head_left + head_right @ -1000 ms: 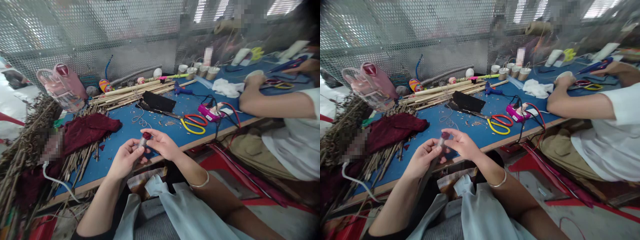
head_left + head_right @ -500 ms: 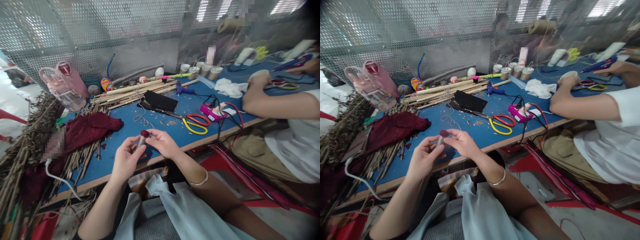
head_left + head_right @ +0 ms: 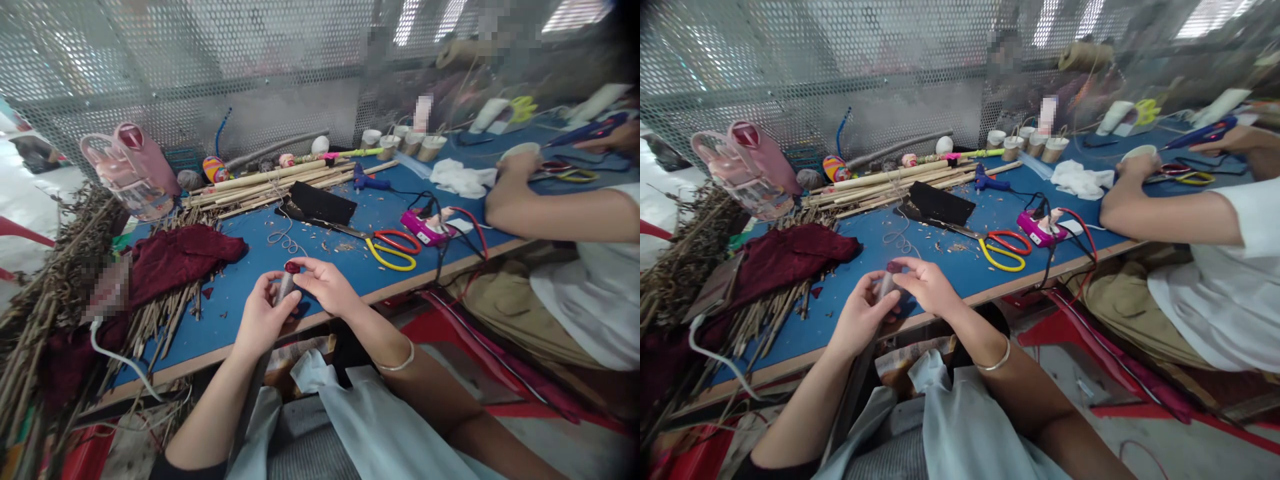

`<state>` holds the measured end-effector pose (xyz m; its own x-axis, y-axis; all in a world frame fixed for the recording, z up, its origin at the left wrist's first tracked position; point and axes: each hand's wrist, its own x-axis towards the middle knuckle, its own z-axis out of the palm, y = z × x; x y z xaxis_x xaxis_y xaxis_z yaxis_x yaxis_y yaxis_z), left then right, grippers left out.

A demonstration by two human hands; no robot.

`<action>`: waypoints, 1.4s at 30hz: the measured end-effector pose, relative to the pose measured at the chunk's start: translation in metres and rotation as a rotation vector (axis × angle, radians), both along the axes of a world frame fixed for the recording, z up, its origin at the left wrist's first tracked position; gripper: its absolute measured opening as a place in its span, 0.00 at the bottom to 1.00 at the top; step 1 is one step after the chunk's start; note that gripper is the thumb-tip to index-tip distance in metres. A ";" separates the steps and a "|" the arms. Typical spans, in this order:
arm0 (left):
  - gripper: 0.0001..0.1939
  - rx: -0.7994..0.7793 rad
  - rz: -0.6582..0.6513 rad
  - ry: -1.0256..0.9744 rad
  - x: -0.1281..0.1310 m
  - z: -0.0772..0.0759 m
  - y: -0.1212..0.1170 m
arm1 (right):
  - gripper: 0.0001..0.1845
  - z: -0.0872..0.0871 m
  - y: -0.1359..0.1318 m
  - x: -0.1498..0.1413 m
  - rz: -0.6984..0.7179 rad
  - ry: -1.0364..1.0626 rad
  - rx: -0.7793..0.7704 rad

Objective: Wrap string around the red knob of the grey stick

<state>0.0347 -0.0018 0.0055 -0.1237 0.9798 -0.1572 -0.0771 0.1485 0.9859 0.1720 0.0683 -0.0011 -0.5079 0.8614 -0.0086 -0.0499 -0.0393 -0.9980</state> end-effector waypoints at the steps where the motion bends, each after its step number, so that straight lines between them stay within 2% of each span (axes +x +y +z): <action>1: 0.21 0.034 0.071 0.083 0.002 -0.001 -0.001 | 0.19 -0.001 0.001 0.000 -0.002 0.006 -0.005; 3: 0.19 0.063 0.143 0.126 0.004 -0.002 -0.003 | 0.18 -0.003 0.001 0.000 0.028 0.059 -0.025; 4: 0.18 0.055 0.125 0.084 0.003 -0.003 -0.003 | 0.19 -0.004 0.002 0.000 0.066 0.106 -0.043; 8: 0.18 -0.026 -0.158 -0.187 -0.008 0.002 -0.001 | 0.19 -0.003 0.002 0.003 0.272 0.274 -0.096; 11: 0.19 -0.047 -0.292 -0.247 -0.013 0.009 0.001 | 0.16 0.002 0.000 0.002 0.270 0.295 -0.057; 13: 0.20 -0.039 -0.242 -0.186 -0.011 0.011 0.000 | 0.14 0.005 -0.001 -0.002 0.187 0.262 -0.031; 16: 0.24 0.059 -0.012 0.009 -0.005 0.011 -0.001 | 0.14 0.009 -0.001 -0.011 0.083 0.213 -0.014; 18: 0.25 0.096 0.065 0.057 -0.004 0.010 -0.001 | 0.14 0.011 -0.001 -0.016 0.065 0.201 -0.003; 20: 0.23 0.075 0.043 0.000 -0.008 0.013 0.002 | 0.14 0.012 0.001 -0.019 0.080 0.192 0.013; 23: 0.20 0.069 -0.026 -0.118 -0.020 0.026 0.010 | 0.14 0.017 0.007 -0.016 0.079 0.148 0.089; 27: 0.14 0.095 -0.138 -0.269 -0.034 0.052 0.026 | 0.14 0.033 0.025 -0.010 0.078 0.046 0.285; 29: 0.12 0.087 -0.189 -0.348 -0.038 0.065 0.038 | 0.16 0.044 0.041 -0.010 0.159 0.032 0.335; 34: 0.14 0.084 -0.342 -0.496 -0.044 0.089 0.076 | 0.23 0.071 0.095 -0.028 0.428 0.025 0.291; 36: 0.13 0.082 -0.344 -0.516 -0.045 0.092 0.088 | 0.25 0.076 0.114 -0.037 0.415 0.059 0.312; 38: 0.11 0.086 -0.295 -0.508 -0.048 0.091 0.096 | 0.26 0.076 0.126 -0.042 0.305 0.089 0.352; 40: 0.12 0.099 -0.244 -0.497 -0.052 0.086 0.101 | 0.25 0.069 0.131 -0.043 0.213 0.070 0.384; 42: 0.15 0.097 -0.210 -0.492 -0.056 0.079 0.102 | 0.22 0.058 0.130 -0.044 0.202 0.027 0.380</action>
